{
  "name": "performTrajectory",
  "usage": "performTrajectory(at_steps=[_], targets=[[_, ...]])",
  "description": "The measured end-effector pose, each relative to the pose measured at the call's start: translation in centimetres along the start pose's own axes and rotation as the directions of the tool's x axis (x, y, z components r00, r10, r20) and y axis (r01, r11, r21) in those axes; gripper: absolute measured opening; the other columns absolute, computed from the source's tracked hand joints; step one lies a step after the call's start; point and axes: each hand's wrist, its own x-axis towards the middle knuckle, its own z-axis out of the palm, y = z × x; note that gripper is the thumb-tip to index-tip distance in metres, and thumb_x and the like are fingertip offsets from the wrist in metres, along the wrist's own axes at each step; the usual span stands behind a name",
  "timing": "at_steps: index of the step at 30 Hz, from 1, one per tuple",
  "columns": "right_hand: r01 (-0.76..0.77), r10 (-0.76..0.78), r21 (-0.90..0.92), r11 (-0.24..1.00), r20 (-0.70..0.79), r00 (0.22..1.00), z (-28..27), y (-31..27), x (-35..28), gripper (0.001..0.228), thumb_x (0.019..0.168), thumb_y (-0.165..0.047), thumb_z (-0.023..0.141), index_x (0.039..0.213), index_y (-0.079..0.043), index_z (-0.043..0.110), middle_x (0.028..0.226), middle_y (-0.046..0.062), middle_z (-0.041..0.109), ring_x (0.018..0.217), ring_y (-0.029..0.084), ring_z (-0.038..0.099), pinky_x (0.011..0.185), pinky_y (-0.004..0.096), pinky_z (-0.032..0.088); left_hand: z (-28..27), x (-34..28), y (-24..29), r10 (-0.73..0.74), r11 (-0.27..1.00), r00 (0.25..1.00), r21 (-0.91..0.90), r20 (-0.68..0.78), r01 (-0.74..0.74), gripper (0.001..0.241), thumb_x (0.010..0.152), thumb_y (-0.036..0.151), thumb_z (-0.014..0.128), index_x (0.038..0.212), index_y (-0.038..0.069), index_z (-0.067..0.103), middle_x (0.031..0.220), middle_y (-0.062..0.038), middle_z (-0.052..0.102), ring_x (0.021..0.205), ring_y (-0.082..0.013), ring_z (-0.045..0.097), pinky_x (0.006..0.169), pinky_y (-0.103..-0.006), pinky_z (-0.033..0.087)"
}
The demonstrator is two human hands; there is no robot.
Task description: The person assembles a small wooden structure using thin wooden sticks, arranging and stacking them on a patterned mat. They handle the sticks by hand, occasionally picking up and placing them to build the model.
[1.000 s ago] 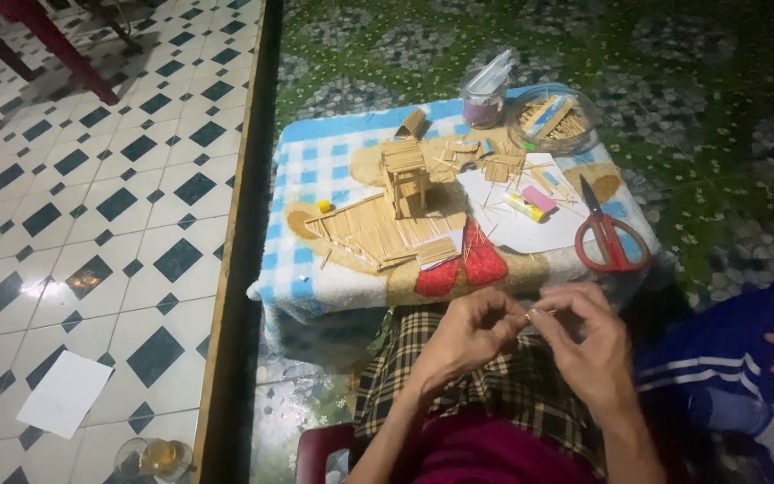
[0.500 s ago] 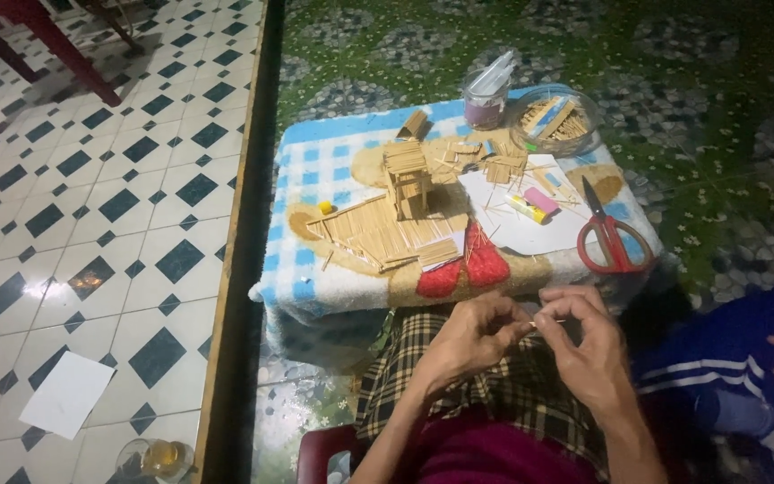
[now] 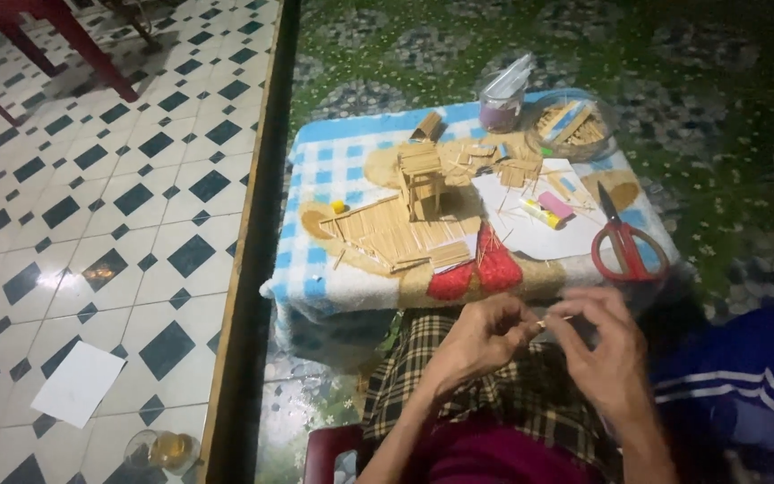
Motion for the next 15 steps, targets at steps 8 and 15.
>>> performTrajectory(at_steps=[8, 15], targets=[[-0.028, 0.026, 0.040, 0.999, 0.047, 0.999, 0.3, 0.5, -0.2, 0.006, 0.072, -0.009, 0.057, 0.068, -0.006, 0.056, 0.094, 0.008, 0.055, 0.089, 0.019, 0.054, 0.079, 0.030, 0.040, -0.2, 0.0, 1.2, -0.098, 0.995, 0.994, 0.004, 0.051, 0.098, 0.014, 0.079, 0.013, 0.050, 0.086, 0.003, 0.056, 0.076, -0.007, 0.055, 0.061, -0.0135, 0.048, 0.052, -0.0260, 0.037], [-0.304, 0.314, 0.254, 0.918, 0.000, 0.949, 0.0, -1.4, -0.1, 0.010, 0.079, -0.012, 0.053, 0.072, -0.005, 0.056, 0.095, 0.007, 0.057, 0.094, 0.015, 0.052, 0.066, 0.026, 0.043, 0.0, 0.1, 0.6, -0.074, 0.992, 0.996, -0.095, 0.055, 0.079, 0.012, 0.080, 0.016, 0.053, 0.082, 0.005, 0.057, 0.083, -0.005, 0.059, 0.072, -0.0136, 0.053, 0.061, -0.0248, 0.042]])
